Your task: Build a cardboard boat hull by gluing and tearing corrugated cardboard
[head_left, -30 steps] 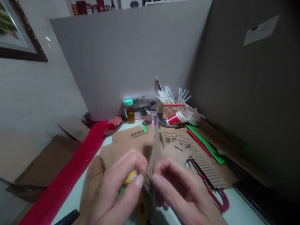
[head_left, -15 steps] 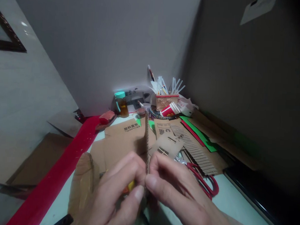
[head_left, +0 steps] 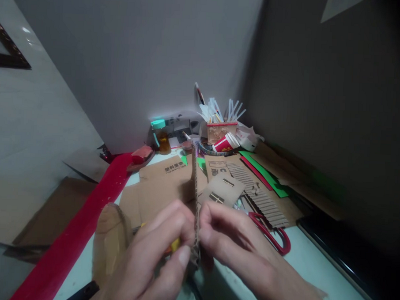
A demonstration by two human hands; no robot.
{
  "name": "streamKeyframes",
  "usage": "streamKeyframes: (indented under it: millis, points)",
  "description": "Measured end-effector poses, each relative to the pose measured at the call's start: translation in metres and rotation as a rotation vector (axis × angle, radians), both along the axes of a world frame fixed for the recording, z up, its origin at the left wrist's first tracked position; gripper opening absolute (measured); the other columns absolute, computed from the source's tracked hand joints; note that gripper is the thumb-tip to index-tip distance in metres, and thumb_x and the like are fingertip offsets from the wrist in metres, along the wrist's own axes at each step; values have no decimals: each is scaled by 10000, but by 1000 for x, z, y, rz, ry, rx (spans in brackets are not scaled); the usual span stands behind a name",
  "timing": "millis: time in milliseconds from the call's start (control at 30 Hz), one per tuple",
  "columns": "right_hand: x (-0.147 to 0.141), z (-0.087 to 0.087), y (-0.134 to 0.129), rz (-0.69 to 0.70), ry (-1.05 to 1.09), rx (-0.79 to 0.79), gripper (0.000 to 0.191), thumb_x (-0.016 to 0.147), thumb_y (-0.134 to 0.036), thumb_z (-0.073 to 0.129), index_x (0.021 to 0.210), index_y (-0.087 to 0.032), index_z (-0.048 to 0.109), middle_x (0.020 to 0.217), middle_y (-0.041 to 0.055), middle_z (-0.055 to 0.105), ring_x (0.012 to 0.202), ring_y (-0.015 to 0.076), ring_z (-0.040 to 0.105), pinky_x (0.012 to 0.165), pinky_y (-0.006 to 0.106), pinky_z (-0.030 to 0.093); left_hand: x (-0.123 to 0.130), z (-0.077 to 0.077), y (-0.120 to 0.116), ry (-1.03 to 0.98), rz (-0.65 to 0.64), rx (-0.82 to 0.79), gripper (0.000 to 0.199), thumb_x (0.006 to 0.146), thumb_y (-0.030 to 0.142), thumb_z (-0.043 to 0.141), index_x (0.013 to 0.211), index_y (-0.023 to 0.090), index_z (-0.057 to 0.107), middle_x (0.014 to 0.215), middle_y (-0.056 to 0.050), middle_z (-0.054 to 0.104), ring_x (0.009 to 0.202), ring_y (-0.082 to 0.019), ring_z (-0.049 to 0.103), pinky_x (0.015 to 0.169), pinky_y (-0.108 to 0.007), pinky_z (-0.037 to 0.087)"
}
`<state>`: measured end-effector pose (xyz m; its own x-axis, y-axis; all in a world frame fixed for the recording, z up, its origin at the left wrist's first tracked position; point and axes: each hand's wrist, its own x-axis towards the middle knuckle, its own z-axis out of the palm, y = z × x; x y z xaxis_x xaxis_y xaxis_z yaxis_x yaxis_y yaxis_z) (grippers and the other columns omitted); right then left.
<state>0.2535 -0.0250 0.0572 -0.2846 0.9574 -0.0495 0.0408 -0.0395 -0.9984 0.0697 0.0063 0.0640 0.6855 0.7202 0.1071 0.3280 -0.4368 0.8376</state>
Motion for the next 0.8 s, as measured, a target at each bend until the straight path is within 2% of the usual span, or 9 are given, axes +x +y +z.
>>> streamKeyframes:
  millis: [200,300,533,667,800]
  points:
    - [1,-1,0,-3,-32,-9,329,961,-493,504,787,-218,455,754,-35,490,749,141,469,681,279,366,2,0,-1,-13,36,-12,299,1006,399,370,824,230,536,848,6,529,774,-132,562,733,-240,410]
    - [0,-1,0,4,-17,-17,309,957,-471,511,790,-218,452,749,-36,494,741,141,473,669,282,360,3,-1,0,-21,14,2,282,1000,379,381,819,228,535,859,5,531,798,-138,568,765,-241,417]
    - [1,2,-1,5,-15,10,271,935,-419,521,771,-213,457,756,-25,508,749,148,489,682,287,376,1,-4,2,-78,-16,-45,282,1002,392,379,820,230,521,867,-10,503,797,-169,534,715,-287,412]
    - [0,-3,6,-21,-3,99,188,902,-351,570,801,-215,488,771,-25,527,754,146,516,677,280,414,-5,-6,9,-250,93,-151,223,1008,361,435,845,255,543,903,2,504,816,-163,514,704,-266,405]
    - [3,-19,23,-225,-197,242,128,919,-342,569,946,-226,523,908,-4,608,831,154,605,739,293,489,-10,4,14,-502,241,-241,203,981,280,481,819,236,595,921,-9,560,843,-172,512,737,-253,445]
